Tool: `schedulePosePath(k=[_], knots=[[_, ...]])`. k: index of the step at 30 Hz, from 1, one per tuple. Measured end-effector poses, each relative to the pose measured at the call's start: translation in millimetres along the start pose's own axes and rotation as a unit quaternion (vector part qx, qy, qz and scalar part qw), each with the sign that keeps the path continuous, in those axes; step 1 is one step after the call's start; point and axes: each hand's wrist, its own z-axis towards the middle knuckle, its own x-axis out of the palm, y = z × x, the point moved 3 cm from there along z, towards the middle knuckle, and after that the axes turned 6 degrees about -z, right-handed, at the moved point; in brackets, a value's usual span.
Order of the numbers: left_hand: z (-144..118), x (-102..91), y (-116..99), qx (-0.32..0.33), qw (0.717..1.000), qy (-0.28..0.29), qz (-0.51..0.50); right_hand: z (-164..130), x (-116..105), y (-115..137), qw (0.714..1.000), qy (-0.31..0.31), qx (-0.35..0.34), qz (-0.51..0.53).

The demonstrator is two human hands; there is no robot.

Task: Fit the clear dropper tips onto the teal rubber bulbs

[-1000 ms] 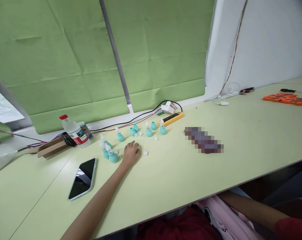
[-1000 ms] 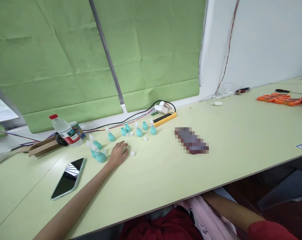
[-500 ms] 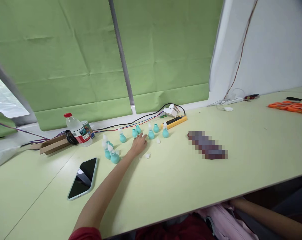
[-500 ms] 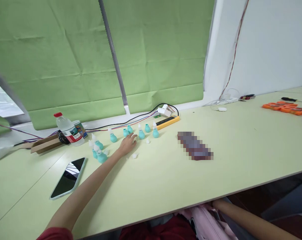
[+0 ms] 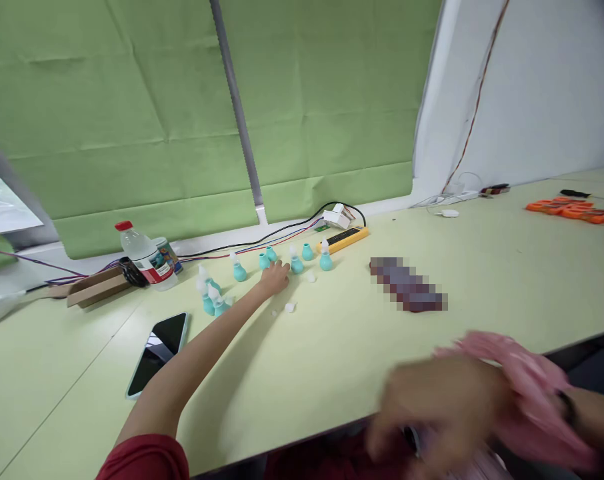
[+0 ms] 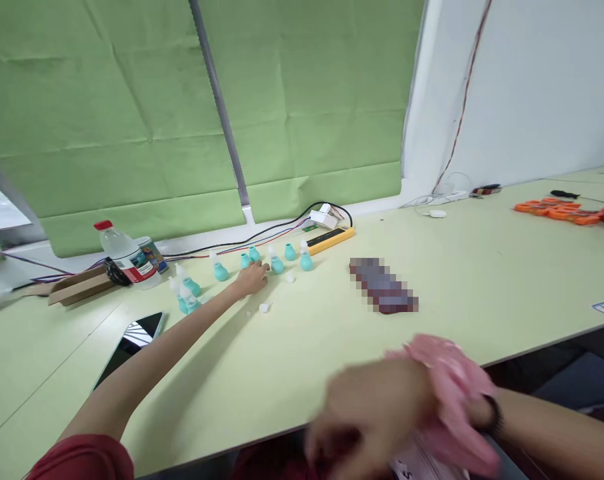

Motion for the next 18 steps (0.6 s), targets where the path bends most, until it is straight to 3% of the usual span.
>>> schedulePosePath(k=[1,2,3,5,9,12,18], knots=[[-0.1,-0.4,2.2,0.003,1.0,0.003,-0.001,24.6,-8.1,9.8,0.992,0.008,-0.126,0.016],[-0.3,-0.4,4.4,0.005,1.0,0.001,-0.002,51.0,-16.1,15.4,0.983,-0.035,-0.177,0.021],[-0.6,0.1,6.5,0.005,1.0,-0.004,-0.004,78.7,-21.6,17.5,0.981,-0.101,-0.166,0.016],[-1.2,2.9,10.6,0.003,1.0,-0.018,-0.008,130.6,-18.2,21.9,0.974,-0.164,-0.155,0.0],[-0.4,10.5,18.8,0.008,0.999,-0.034,-0.03,199.1,9.7,25.6,0.971,-0.197,-0.135,-0.008],[-1.7,11.5,22.6,0.022,0.997,-0.047,-0.062,213.1,20.3,24.9,0.97,-0.203,-0.13,-0.008],[-34.2,-2.5,13.9,0.077,0.982,-0.103,-0.141,195.4,22.9,14.4,0.97,-0.204,-0.132,0.007]])
